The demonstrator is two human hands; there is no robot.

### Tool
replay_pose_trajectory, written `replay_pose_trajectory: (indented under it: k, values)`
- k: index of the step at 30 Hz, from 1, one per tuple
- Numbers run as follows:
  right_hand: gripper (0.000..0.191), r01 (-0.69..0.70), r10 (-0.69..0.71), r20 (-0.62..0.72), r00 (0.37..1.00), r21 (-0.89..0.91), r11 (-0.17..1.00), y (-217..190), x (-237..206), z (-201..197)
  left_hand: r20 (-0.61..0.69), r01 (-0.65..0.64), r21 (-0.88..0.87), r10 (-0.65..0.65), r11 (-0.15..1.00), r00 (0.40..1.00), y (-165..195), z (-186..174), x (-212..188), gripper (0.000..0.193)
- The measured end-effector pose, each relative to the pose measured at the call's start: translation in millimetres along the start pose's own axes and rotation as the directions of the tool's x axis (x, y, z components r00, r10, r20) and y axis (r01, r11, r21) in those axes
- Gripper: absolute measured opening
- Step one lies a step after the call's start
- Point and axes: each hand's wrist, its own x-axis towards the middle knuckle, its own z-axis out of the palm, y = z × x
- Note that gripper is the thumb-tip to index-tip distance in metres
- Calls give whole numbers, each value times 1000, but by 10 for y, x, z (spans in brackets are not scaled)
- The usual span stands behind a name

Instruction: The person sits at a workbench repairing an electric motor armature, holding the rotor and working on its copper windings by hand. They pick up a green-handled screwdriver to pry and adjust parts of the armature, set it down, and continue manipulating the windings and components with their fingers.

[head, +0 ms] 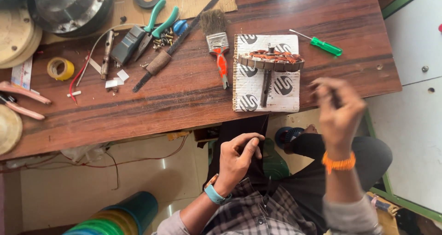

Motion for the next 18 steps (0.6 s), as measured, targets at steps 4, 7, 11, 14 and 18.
replay_pose_trajectory:
  k: [4,7,11,14,18]
  values:
    - [37,-377,179,365,913,593,711,61,-225,191,31,-93,125,90,988,995,-64,111,-6,16]
    - [36,-493,221,441,870,761,422,112,-173,247,101,-124,184,107,975,989,-35,184,16,14]
    - [26,-333,203,264,943,727,600,121,-127,296,101,-158,362,130,919,986,82,202,17,16]
    - [17,-127,111,62,992,415,901,157,-191,280,26,-247,466,265,850,964,190,170,-36,26]
    - [11,178,-179,-76,981,-10,984,259,-273,246,-50,-394,563,506,726,861,372,74,115,26]
